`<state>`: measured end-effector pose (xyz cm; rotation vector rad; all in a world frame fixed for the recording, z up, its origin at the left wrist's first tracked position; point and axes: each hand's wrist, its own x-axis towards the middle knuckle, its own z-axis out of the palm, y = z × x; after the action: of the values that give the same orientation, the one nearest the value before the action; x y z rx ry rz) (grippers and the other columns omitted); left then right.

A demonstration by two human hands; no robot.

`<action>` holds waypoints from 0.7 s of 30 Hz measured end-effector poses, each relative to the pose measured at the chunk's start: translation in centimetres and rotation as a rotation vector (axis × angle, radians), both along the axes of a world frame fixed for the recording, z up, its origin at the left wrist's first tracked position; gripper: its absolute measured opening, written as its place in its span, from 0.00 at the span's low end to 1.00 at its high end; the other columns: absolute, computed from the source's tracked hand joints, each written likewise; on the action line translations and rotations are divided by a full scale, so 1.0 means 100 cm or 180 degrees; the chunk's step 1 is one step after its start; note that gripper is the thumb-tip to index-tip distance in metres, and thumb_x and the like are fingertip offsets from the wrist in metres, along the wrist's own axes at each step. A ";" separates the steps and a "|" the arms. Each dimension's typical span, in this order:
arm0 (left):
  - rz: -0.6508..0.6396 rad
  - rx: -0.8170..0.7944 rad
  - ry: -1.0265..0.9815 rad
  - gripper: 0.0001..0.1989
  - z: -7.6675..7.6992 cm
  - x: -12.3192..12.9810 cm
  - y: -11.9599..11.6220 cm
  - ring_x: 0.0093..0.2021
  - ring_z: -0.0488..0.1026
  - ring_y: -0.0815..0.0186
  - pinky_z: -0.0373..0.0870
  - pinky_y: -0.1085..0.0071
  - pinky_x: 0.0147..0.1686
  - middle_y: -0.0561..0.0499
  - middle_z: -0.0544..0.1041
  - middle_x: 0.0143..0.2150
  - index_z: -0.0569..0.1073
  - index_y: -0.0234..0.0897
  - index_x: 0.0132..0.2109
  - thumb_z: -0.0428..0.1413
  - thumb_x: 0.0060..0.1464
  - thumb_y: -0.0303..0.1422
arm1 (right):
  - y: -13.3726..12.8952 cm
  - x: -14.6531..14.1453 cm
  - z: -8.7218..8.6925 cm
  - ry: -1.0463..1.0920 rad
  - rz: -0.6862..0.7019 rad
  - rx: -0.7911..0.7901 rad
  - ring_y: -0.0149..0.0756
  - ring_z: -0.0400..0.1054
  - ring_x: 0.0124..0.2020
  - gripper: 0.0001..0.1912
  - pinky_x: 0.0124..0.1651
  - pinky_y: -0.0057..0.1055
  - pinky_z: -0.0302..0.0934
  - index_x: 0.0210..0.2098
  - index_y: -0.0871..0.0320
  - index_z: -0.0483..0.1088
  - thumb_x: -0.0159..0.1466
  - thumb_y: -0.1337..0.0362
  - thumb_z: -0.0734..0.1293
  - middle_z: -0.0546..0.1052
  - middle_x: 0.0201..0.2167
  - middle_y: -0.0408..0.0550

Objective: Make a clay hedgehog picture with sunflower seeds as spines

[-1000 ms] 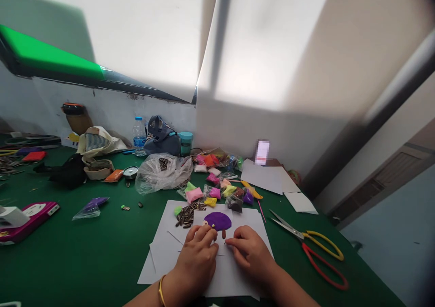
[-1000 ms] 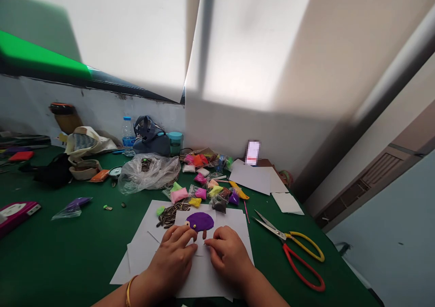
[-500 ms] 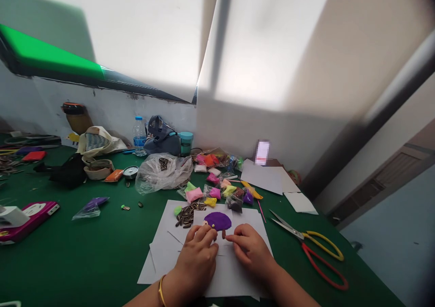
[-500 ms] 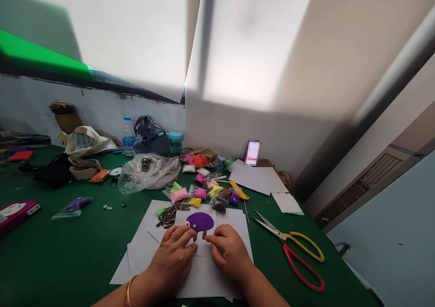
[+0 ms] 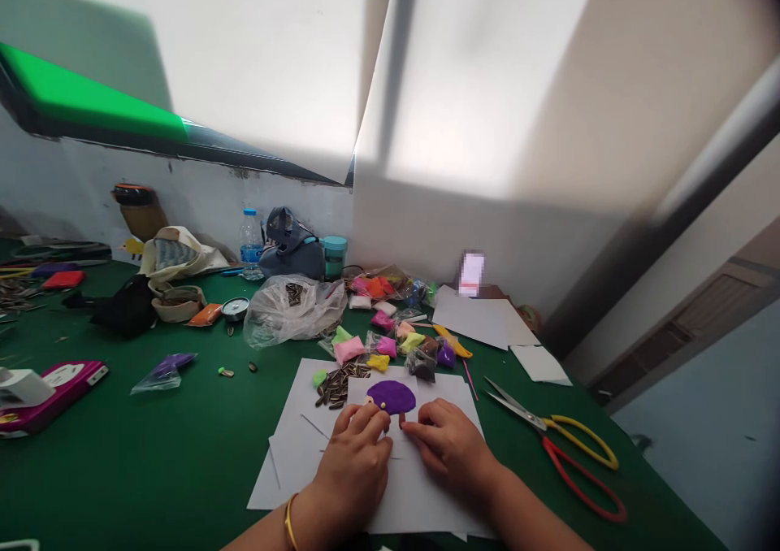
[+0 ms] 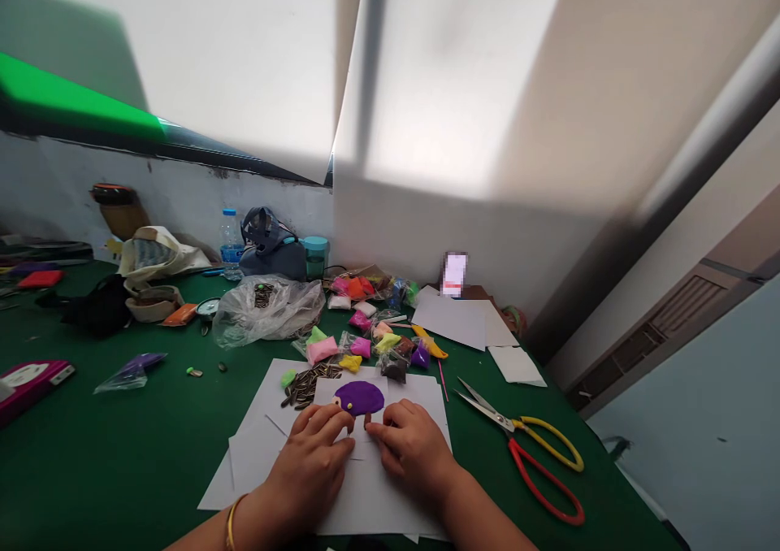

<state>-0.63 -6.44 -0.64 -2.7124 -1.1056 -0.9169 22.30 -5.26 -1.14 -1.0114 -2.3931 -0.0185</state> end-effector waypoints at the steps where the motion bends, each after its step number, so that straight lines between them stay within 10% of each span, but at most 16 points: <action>1: -0.0005 0.0000 -0.0006 0.04 0.000 0.000 0.000 0.53 0.66 0.58 0.51 0.58 0.57 0.52 0.76 0.48 0.74 0.41 0.35 0.57 0.54 0.26 | 0.000 0.000 0.000 -0.0010 -0.0004 -0.0006 0.36 0.62 0.35 0.18 0.38 0.33 0.55 0.50 0.50 0.73 0.62 0.72 0.65 0.71 0.34 0.47; 21: 0.0005 0.0022 -0.0004 0.05 0.002 0.000 0.000 0.53 0.66 0.59 0.52 0.59 0.56 0.52 0.76 0.47 0.74 0.41 0.36 0.58 0.52 0.26 | -0.002 0.002 0.000 0.0213 -0.0085 -0.0033 0.36 0.64 0.36 0.21 0.37 0.33 0.58 0.51 0.51 0.72 0.61 0.75 0.63 0.71 0.36 0.49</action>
<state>-0.65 -6.43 -0.46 -2.7055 -1.1028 -0.9205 22.55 -5.46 -1.14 -1.0327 -2.3214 0.0177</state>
